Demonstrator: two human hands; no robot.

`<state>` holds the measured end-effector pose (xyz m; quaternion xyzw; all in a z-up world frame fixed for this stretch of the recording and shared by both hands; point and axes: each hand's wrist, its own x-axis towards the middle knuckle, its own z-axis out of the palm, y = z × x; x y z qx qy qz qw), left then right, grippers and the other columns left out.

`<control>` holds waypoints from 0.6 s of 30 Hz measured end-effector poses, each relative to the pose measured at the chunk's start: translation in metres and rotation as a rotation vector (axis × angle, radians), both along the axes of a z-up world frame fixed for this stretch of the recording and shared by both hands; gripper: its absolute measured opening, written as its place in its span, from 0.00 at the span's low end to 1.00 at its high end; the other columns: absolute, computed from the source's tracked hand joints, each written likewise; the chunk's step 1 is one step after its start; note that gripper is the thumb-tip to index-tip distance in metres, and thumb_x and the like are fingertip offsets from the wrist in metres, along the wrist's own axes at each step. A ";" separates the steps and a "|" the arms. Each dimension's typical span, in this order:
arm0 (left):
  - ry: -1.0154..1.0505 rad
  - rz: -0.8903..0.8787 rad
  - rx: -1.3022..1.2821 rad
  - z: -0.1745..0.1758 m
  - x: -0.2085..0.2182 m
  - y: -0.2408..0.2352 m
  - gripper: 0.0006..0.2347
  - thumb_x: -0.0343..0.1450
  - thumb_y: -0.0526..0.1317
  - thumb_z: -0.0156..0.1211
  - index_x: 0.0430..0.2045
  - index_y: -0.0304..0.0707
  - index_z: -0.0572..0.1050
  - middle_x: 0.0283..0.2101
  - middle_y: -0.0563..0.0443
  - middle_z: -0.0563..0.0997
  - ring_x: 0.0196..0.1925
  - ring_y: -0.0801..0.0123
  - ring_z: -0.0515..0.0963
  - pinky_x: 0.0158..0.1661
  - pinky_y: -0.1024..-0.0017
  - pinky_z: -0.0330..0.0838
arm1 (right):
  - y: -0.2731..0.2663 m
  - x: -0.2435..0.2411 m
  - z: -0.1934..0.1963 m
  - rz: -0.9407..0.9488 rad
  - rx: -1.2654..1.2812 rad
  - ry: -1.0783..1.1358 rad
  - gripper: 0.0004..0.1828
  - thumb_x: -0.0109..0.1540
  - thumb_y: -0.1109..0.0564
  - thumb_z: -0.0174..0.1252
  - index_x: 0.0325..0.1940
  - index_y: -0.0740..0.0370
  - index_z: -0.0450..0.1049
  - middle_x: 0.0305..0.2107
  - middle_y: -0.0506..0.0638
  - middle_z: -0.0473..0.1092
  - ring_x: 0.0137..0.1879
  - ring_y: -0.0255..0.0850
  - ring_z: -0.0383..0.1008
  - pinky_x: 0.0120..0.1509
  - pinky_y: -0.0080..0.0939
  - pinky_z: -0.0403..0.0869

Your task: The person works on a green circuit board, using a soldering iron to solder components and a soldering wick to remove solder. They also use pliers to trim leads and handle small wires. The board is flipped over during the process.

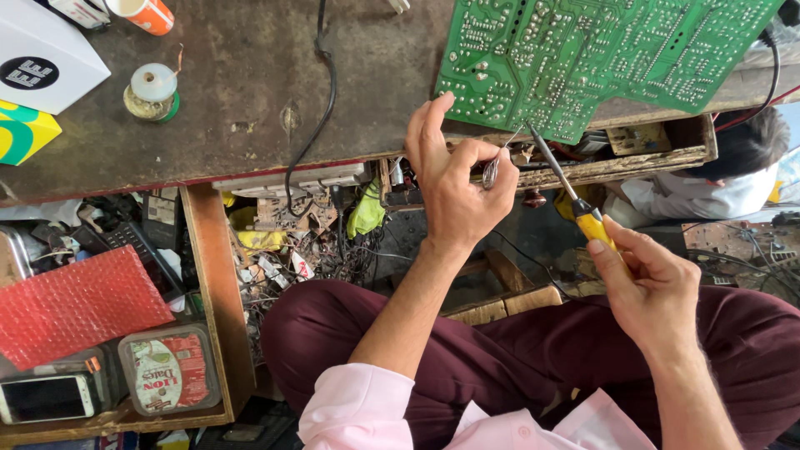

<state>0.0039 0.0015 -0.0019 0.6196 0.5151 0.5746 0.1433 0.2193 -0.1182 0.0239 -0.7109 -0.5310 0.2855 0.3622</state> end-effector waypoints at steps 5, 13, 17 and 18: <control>0.015 0.009 0.008 0.000 0.001 -0.001 0.05 0.65 0.34 0.69 0.24 0.39 0.75 0.70 0.35 0.63 0.75 0.42 0.60 0.74 0.47 0.53 | -0.003 -0.005 0.006 0.049 0.118 -0.215 0.18 0.68 0.62 0.67 0.62 0.66 0.78 0.30 0.44 0.72 0.33 0.24 0.64 0.38 0.24 0.65; 0.020 0.015 0.006 -0.001 0.003 -0.002 0.05 0.66 0.35 0.69 0.27 0.39 0.76 0.71 0.36 0.64 0.76 0.43 0.60 0.72 0.50 0.53 | -0.013 -0.010 0.000 -0.024 0.162 -0.097 0.16 0.70 0.61 0.65 0.62 0.67 0.78 0.37 0.44 0.76 0.38 0.22 0.68 0.42 0.22 0.68; 0.023 0.019 0.003 0.002 0.000 0.000 0.05 0.65 0.35 0.69 0.26 0.40 0.76 0.70 0.36 0.64 0.75 0.42 0.61 0.74 0.49 0.53 | -0.017 -0.010 -0.008 -0.030 0.175 -0.070 0.16 0.71 0.61 0.65 0.63 0.67 0.77 0.37 0.46 0.77 0.38 0.21 0.70 0.45 0.22 0.69; 0.022 0.016 0.003 0.003 0.000 0.000 0.05 0.65 0.35 0.69 0.26 0.39 0.76 0.70 0.36 0.64 0.75 0.42 0.61 0.73 0.50 0.53 | -0.020 -0.011 -0.011 -0.033 0.194 -0.049 0.16 0.72 0.61 0.64 0.63 0.67 0.77 0.38 0.46 0.77 0.38 0.21 0.71 0.46 0.22 0.69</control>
